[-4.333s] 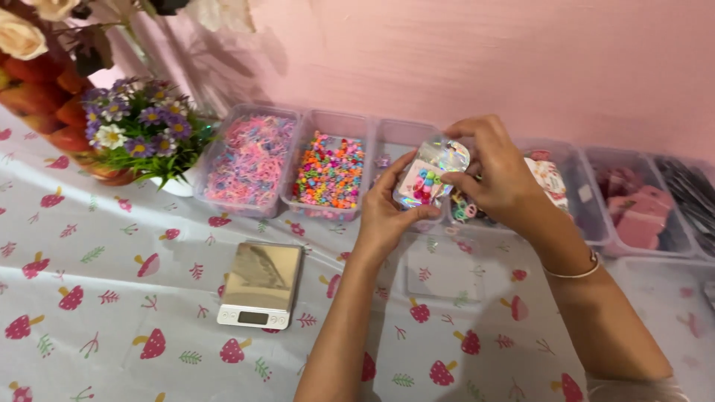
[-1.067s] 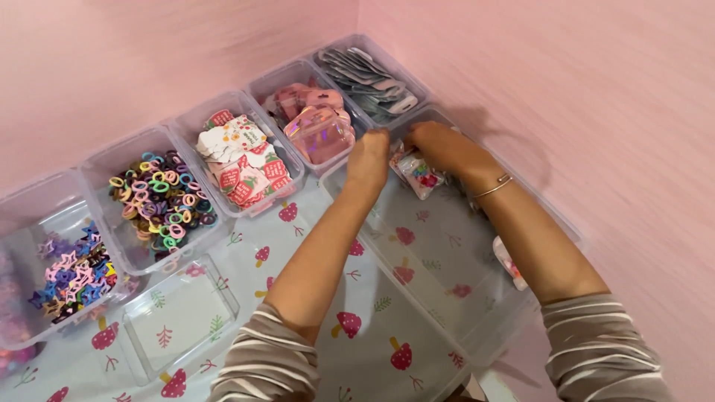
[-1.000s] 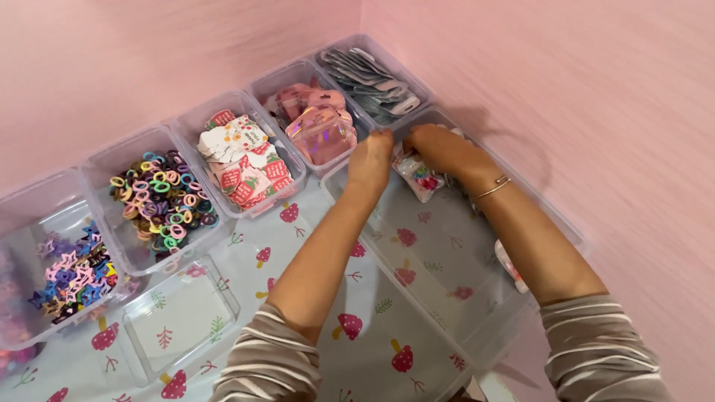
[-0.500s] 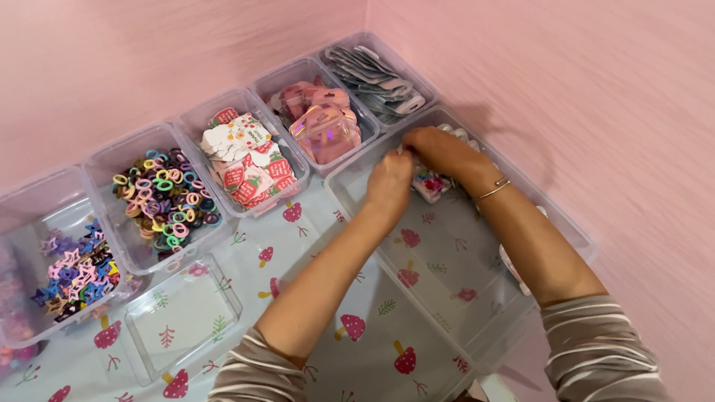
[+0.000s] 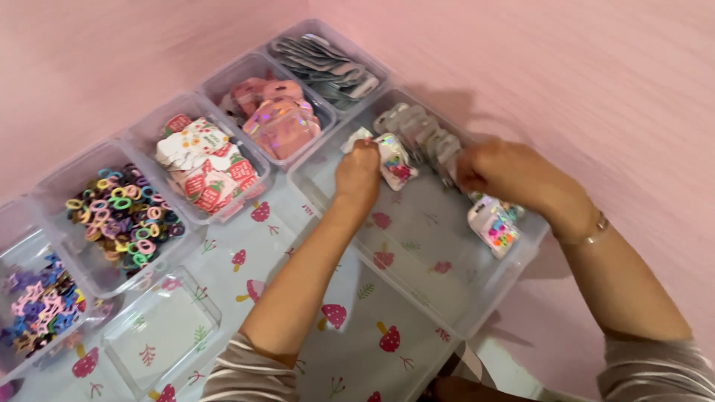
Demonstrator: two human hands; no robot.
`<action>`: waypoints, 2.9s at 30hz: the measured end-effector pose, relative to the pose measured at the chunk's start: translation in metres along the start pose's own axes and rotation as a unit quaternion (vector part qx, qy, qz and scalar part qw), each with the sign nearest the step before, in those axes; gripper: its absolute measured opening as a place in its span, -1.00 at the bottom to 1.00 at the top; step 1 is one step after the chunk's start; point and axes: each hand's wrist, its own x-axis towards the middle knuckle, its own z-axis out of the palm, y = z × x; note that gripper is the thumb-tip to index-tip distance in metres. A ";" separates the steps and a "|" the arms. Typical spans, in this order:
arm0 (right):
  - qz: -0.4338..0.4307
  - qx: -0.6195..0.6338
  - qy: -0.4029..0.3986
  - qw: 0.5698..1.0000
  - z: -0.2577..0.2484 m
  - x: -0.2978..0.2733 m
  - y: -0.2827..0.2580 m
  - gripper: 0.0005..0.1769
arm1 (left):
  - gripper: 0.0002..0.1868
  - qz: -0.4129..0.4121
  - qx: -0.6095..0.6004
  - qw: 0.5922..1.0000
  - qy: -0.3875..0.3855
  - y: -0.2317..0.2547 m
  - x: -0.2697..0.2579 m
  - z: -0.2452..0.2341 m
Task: The person is sorting and packing small colorful beads and charms into small plastic bags, occasionally using a digital scale to weigh them.
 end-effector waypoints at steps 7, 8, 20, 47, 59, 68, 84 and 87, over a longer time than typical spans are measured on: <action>0.055 -0.001 -0.084 0.995 0.108 -0.032 0.018 -0.63 | -0.63 0.036 -0.036 0.990 -0.133 0.033 -0.011 -0.048; 0.067 -0.034 -0.046 0.996 0.131 -0.027 0.021 -0.54 | -0.61 0.045 -0.026 0.990 -0.128 0.040 -0.014 -0.044; 0.164 -0.046 0.074 0.983 0.146 -0.030 0.031 -0.31 | -0.71 0.079 -0.140 0.958 -0.237 0.075 -0.038 -0.081; 0.179 -0.014 0.180 0.967 0.141 -0.061 0.054 -0.50 | -0.73 -0.120 -0.432 0.847 -0.287 0.179 -0.057 -0.016; 0.206 -0.031 0.164 0.964 0.152 -0.044 0.046 -0.42 | -0.64 -0.195 -0.540 0.771 -0.276 0.182 -0.045 0.021; 0.202 -0.141 0.061 0.967 0.192 -0.024 0.070 -0.39 | -0.60 -0.127 -0.497 0.815 -0.268 0.175 -0.043 0.006; 0.212 -0.124 0.122 0.962 0.144 -0.042 0.043 -0.21 | -0.65 -0.119 -0.481 0.834 -0.245 0.156 -0.046 -0.024; 0.201 -0.081 0.121 0.969 0.115 -0.044 0.039 -0.27 | -0.65 -0.107 -0.456 0.849 -0.244 0.136 -0.039 -0.035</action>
